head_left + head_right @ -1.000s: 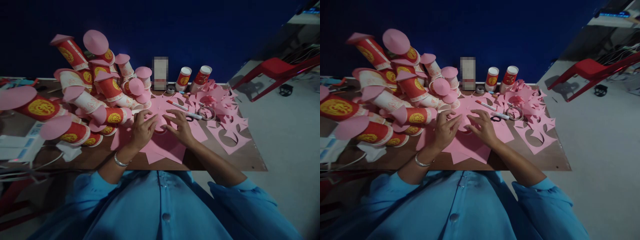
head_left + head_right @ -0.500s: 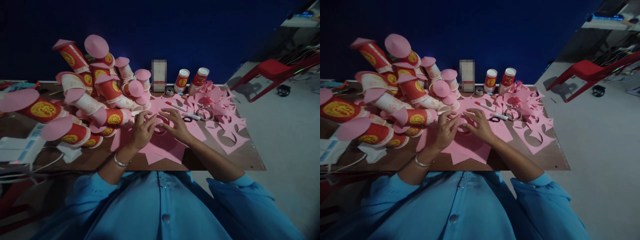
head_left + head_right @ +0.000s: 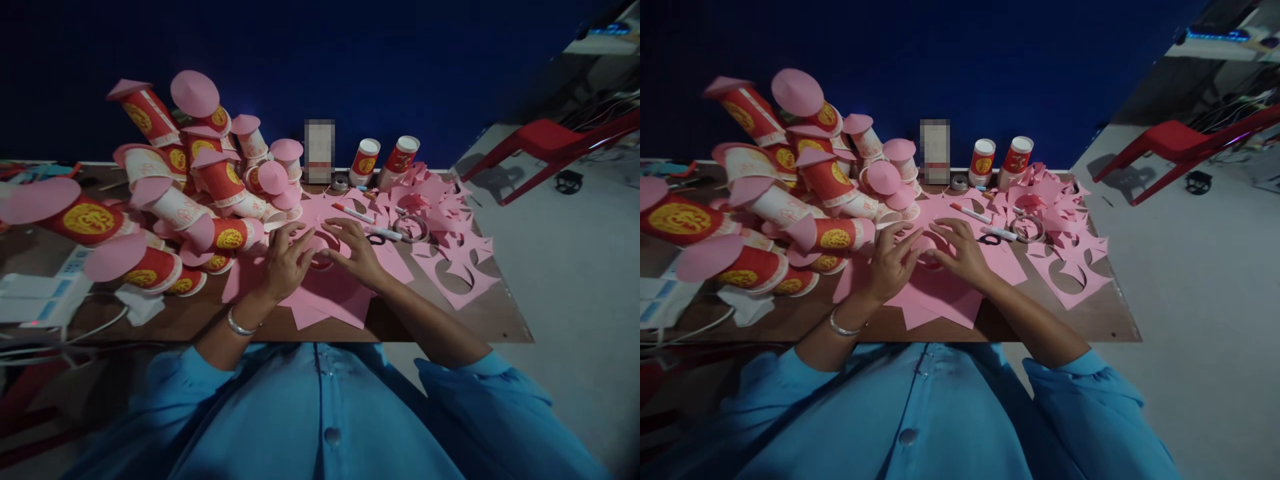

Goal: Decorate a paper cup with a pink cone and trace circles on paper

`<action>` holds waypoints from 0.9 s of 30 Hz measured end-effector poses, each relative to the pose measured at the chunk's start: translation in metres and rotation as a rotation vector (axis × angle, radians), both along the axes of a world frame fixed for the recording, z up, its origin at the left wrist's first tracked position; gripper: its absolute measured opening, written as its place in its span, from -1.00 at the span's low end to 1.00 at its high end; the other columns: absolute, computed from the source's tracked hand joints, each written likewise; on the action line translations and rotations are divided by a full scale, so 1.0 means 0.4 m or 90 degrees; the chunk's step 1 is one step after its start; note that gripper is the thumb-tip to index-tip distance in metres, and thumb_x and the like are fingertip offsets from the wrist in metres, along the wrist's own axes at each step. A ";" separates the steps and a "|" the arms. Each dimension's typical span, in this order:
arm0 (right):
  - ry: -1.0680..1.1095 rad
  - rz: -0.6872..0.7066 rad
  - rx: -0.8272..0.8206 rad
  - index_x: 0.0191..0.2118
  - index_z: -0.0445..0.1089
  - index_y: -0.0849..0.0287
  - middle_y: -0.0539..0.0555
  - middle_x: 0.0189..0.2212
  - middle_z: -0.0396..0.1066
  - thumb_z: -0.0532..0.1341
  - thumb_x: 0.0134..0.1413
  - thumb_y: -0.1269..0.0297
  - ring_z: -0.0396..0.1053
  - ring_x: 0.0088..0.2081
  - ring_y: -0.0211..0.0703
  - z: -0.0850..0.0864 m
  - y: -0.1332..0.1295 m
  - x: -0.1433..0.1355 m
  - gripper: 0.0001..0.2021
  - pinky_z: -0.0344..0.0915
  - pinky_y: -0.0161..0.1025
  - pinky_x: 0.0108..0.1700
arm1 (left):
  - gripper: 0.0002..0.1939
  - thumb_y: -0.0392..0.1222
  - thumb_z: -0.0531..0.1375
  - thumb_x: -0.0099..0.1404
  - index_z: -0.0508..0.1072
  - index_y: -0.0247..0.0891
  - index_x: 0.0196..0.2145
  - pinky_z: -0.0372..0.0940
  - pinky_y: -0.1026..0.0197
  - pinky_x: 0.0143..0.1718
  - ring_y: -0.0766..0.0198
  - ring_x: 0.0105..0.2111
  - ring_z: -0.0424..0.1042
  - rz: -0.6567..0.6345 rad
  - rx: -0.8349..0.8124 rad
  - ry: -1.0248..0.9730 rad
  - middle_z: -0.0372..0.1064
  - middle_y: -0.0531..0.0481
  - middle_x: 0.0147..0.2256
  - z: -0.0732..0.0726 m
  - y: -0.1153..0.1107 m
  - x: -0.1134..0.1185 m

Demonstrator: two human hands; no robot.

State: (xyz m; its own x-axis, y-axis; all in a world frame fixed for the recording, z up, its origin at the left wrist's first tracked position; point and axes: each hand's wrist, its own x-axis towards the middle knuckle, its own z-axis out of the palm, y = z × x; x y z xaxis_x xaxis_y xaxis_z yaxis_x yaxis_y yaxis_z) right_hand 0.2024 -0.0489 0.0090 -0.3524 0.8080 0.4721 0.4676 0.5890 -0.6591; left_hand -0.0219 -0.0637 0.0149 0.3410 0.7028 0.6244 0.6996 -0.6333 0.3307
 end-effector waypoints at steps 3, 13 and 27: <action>0.011 -0.010 0.017 0.39 0.33 -0.15 0.16 0.28 0.41 0.22 0.41 -0.11 0.32 0.32 0.12 -0.008 -0.015 0.012 -0.47 0.27 0.24 0.39 | -0.60 -0.15 0.17 0.55 0.50 -0.21 0.26 0.40 -0.08 0.15 0.00 0.11 0.39 -0.001 -0.002 0.008 0.38 -0.26 0.14 -0.003 -0.005 -0.002; 0.002 -0.040 -0.038 0.27 0.47 -0.16 0.12 0.29 0.43 0.31 0.33 -0.12 0.32 0.32 0.15 -0.020 -0.023 0.018 -0.53 0.26 0.29 0.39 | -0.63 -0.14 0.17 0.55 0.51 -0.21 0.24 0.41 -0.06 0.11 0.03 0.05 0.40 -0.011 0.023 0.001 0.41 -0.25 0.13 -0.016 -0.003 0.001; 0.019 -0.027 -0.053 0.26 0.49 -0.16 0.13 0.28 0.44 0.31 0.35 -0.09 0.32 0.32 0.15 -0.010 -0.022 0.013 -0.55 0.26 0.27 0.39 | -0.59 -0.03 0.29 0.47 0.51 -0.14 0.22 0.41 -0.11 0.19 0.04 0.12 0.40 -0.051 -0.058 -0.065 0.38 -0.18 0.14 -0.016 0.009 -0.003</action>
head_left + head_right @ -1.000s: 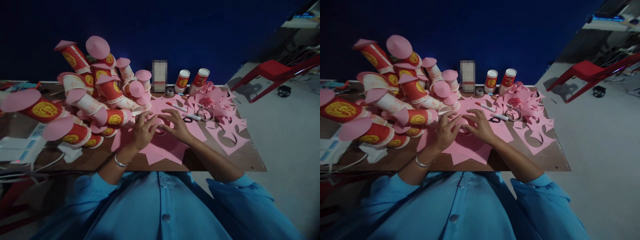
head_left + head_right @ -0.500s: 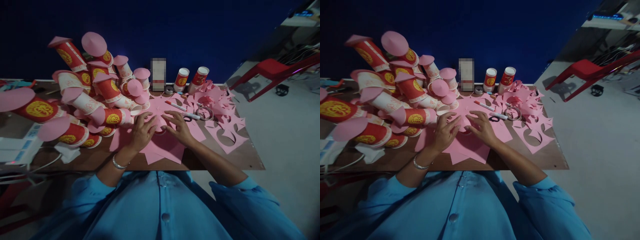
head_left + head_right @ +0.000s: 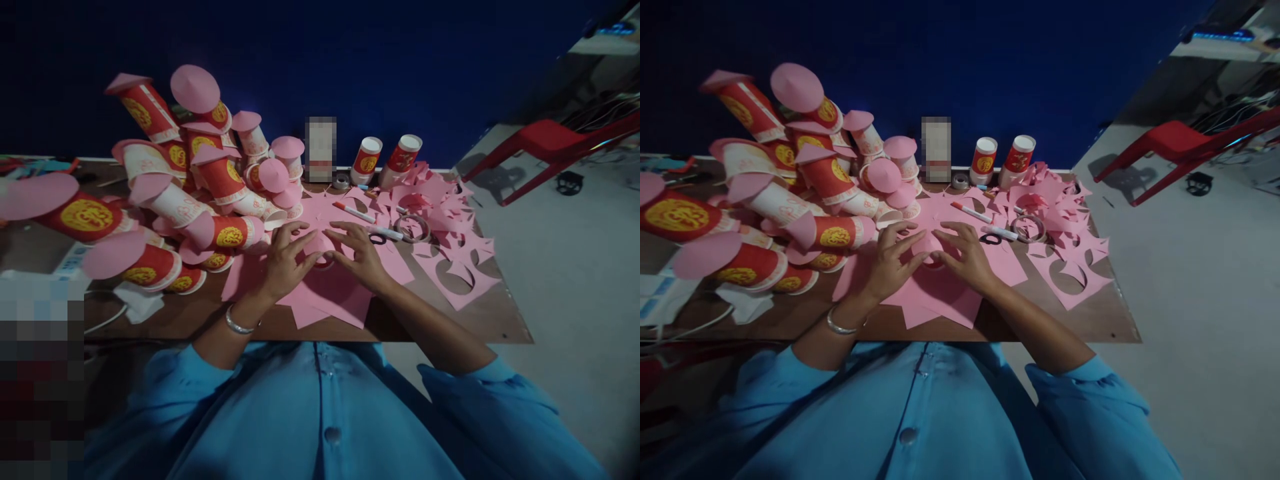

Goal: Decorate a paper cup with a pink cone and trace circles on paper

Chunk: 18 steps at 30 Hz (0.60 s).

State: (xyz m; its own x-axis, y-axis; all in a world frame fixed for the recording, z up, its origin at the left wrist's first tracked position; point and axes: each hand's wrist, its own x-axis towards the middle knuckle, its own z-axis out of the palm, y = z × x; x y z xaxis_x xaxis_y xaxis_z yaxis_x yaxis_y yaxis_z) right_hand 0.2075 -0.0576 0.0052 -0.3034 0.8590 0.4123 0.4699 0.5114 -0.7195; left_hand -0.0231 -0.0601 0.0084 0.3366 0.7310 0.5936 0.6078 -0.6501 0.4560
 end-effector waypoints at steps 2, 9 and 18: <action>-0.005 -0.003 -0.011 0.26 0.49 -0.16 0.13 0.27 0.45 0.32 0.34 -0.08 0.33 0.31 0.14 0.001 0.000 0.000 -0.56 0.27 0.27 0.38 | -0.59 -0.03 0.30 0.47 0.51 -0.12 0.21 0.41 -0.12 0.20 0.04 0.11 0.41 0.006 -0.017 -0.002 0.39 -0.16 0.13 0.000 0.001 -0.001; 0.026 -0.002 -0.025 0.24 0.51 -0.16 0.13 0.27 0.44 0.33 0.34 -0.06 0.34 0.32 0.13 0.016 -0.002 -0.003 -0.58 0.26 0.26 0.39 | -0.56 -0.03 0.31 0.46 0.51 -0.17 0.22 0.41 -0.13 0.20 0.03 0.12 0.39 0.007 -0.037 -0.019 0.38 -0.20 0.14 0.009 0.001 -0.005; 0.013 -0.017 -0.028 0.20 0.54 -0.18 0.12 0.27 0.45 0.31 0.35 -0.06 0.34 0.32 0.13 0.009 -0.002 -0.001 -0.62 0.27 0.26 0.40 | -0.60 -0.02 0.34 0.43 0.57 -0.14 0.17 0.39 -0.11 0.22 0.03 0.16 0.39 0.025 -0.062 -0.002 0.39 -0.17 0.15 0.006 0.005 -0.012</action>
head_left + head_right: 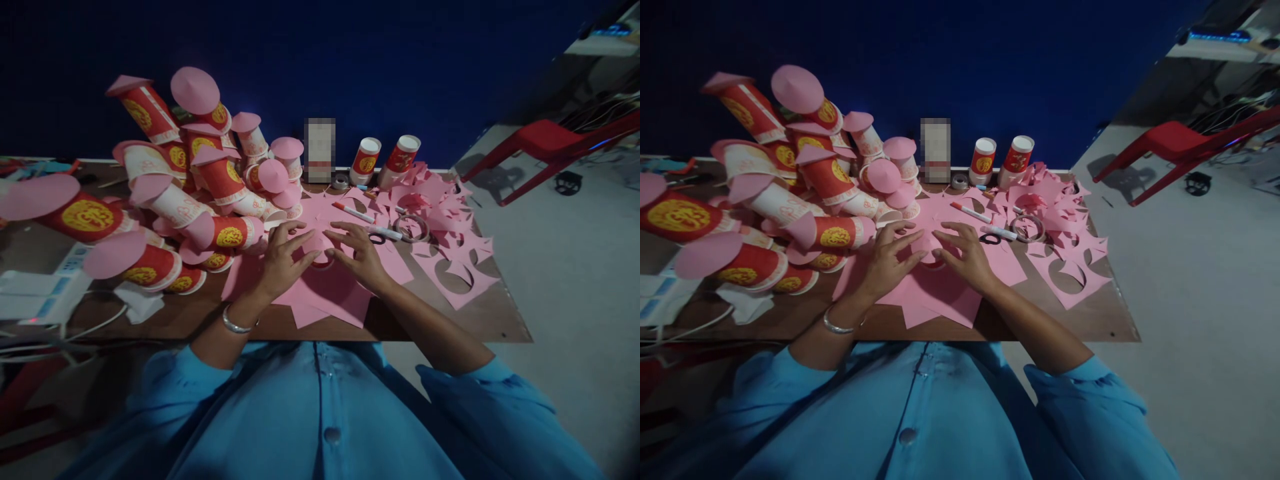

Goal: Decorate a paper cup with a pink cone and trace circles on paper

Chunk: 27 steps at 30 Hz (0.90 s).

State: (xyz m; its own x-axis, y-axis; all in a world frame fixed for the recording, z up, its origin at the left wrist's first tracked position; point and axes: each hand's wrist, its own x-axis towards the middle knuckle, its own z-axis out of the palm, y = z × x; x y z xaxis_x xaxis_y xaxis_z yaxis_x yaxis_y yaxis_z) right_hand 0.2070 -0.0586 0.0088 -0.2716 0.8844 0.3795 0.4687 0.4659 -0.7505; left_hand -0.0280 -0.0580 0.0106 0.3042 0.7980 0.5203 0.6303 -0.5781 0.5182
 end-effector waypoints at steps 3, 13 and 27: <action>0.003 -0.003 0.003 0.22 0.52 -0.18 0.12 0.28 0.44 0.30 0.36 -0.08 0.34 0.32 0.12 -0.004 -0.002 -0.001 -0.60 0.28 0.25 0.39 | -0.56 -0.02 0.33 0.43 0.54 -0.15 0.21 0.38 -0.11 0.23 0.01 0.14 0.41 0.011 0.028 0.011 0.40 -0.19 0.15 0.009 -0.003 0.001; -0.072 0.021 0.084 0.59 -0.21 -0.08 0.20 0.50 0.15 0.15 0.45 -0.12 0.08 0.52 0.17 0.013 -0.005 -0.015 -0.20 0.09 0.32 0.52 | -0.01 0.01 0.35 0.41 -0.12 -0.07 0.56 0.19 -0.27 0.42 -0.14 0.48 0.13 -0.020 -0.021 -0.058 0.08 -0.35 0.49 -0.041 -0.026 -0.022; -0.072 0.121 0.105 0.25 0.50 0.03 0.14 0.27 0.51 0.28 0.39 0.19 0.36 0.40 0.05 0.016 0.049 -0.109 -0.62 0.30 0.16 0.45 | -0.16 -0.16 0.42 0.22 0.22 -0.21 0.38 0.54 -0.10 0.05 -0.07 0.10 0.59 0.011 -0.234 -0.164 0.51 -0.34 0.17 -0.112 -0.005 0.019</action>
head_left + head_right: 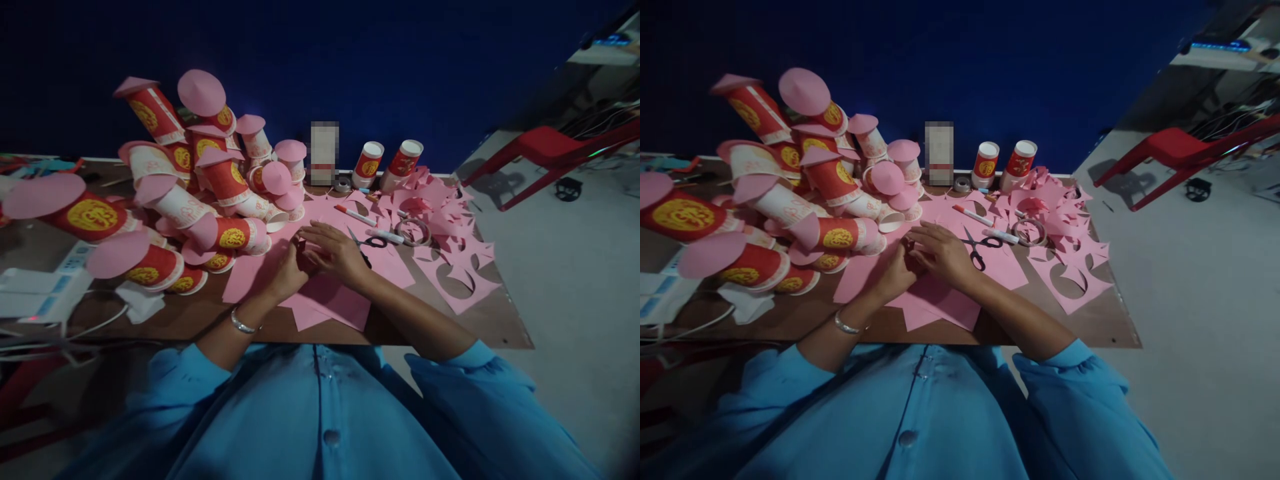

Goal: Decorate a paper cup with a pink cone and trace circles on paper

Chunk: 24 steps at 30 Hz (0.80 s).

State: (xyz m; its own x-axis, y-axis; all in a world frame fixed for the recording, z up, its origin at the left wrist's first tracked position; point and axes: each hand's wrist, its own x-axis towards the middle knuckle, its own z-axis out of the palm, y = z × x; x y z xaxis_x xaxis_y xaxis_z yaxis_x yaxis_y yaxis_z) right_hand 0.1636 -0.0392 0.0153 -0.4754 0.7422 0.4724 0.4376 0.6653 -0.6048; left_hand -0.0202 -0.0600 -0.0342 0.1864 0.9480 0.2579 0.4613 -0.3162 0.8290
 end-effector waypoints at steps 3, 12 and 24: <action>0.005 -0.009 -0.016 0.22 0.53 0.01 0.15 0.18 0.58 0.30 0.35 0.23 0.43 0.34 0.08 -0.007 -0.001 0.003 -0.63 0.32 0.21 0.43 | -0.10 -0.16 0.42 0.21 0.18 -0.21 0.42 0.50 -0.12 0.12 -0.11 0.20 0.53 0.010 0.023 0.023 0.48 -0.36 0.21 0.008 -0.004 -0.001; 0.016 -0.038 -0.037 0.34 0.40 -0.07 0.11 0.28 0.50 0.32 0.34 0.13 0.35 0.40 0.10 0.008 -0.016 0.013 -0.51 0.14 0.29 0.51 | -0.15 -0.20 0.35 0.22 0.18 -0.28 0.40 0.51 -0.10 0.14 -0.05 0.18 0.55 -0.045 -0.018 -0.014 0.45 -0.40 0.25 0.018 -0.003 -0.020; 0.318 -0.206 -0.267 0.37 0.31 0.02 0.23 0.39 0.35 0.07 0.39 -0.35 0.30 0.41 0.06 -0.066 -0.015 0.057 -0.31 0.30 0.16 0.42 | -0.54 0.05 -0.05 0.62 0.28 -0.18 0.31 0.36 0.00 0.33 0.15 0.35 0.39 0.023 -0.071 -0.184 0.35 -0.29 0.36 0.041 0.017 0.028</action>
